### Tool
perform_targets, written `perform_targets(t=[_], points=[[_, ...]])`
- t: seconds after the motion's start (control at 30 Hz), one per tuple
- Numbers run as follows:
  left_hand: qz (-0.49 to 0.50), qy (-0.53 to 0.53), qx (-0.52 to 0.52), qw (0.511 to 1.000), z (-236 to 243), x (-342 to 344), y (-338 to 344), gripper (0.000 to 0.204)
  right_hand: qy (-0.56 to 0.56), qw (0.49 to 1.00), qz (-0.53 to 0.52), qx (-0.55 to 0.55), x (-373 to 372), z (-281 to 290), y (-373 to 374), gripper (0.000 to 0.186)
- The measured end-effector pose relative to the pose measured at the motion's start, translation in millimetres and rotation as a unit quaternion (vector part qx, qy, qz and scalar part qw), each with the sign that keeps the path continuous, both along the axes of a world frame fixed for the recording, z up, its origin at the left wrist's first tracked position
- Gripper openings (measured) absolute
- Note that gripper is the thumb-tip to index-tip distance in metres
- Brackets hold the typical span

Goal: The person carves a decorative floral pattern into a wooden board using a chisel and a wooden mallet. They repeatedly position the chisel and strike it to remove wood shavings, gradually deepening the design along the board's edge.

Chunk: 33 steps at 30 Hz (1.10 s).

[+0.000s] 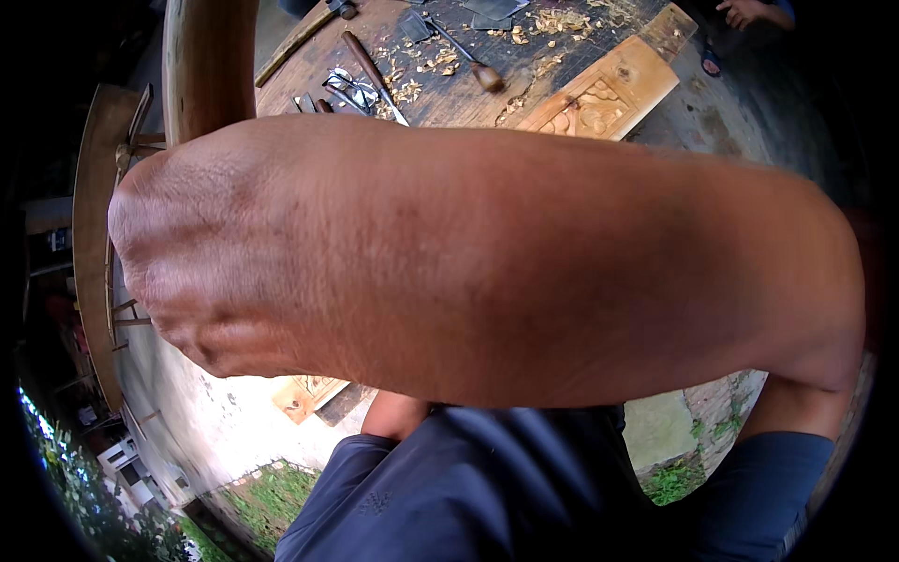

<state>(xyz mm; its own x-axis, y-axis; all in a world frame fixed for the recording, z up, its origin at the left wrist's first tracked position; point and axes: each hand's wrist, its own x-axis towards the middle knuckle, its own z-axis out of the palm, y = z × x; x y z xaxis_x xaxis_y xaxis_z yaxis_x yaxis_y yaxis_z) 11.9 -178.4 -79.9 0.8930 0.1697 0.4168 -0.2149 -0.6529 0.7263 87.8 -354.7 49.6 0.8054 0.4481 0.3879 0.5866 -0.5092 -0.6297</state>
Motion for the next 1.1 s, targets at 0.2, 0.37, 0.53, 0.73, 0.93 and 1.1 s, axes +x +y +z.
perform_targets(t=[0.2,0.37,0.53,0.73,0.93,1.1], points=[[-0.023,-0.004,-0.006,1.000,7.1,11.8,-10.2,0.039,-0.067,0.997,0.015,-0.023,12.3,23.1,4.2,0.038],[-0.035,-0.014,-0.013,0.999,14.1,14.7,-14.7,0.037,-0.181,0.980,0.071,-0.048,28.9,51.8,25.8,0.040],[-0.011,-0.006,0.003,1.000,18.3,3.7,-5.6,0.035,-0.229,0.965,0.119,-0.044,44.3,57.8,52.1,0.042],[-0.022,-0.006,-0.002,1.000,24.8,1.5,-11.0,0.034,-0.257,0.956,0.126,-0.058,49.0,66.2,51.6,0.045],[-0.021,-0.025,0.013,0.999,37.8,15.2,-14.0,0.032,-0.275,0.950,0.133,-0.058,51.8,71.6,47.8,0.048],[-0.028,-0.051,0.043,0.997,44.6,38.6,-5.7,0.030,-0.272,0.955,0.111,-0.050,57.1,76.5,25.7,0.050]])
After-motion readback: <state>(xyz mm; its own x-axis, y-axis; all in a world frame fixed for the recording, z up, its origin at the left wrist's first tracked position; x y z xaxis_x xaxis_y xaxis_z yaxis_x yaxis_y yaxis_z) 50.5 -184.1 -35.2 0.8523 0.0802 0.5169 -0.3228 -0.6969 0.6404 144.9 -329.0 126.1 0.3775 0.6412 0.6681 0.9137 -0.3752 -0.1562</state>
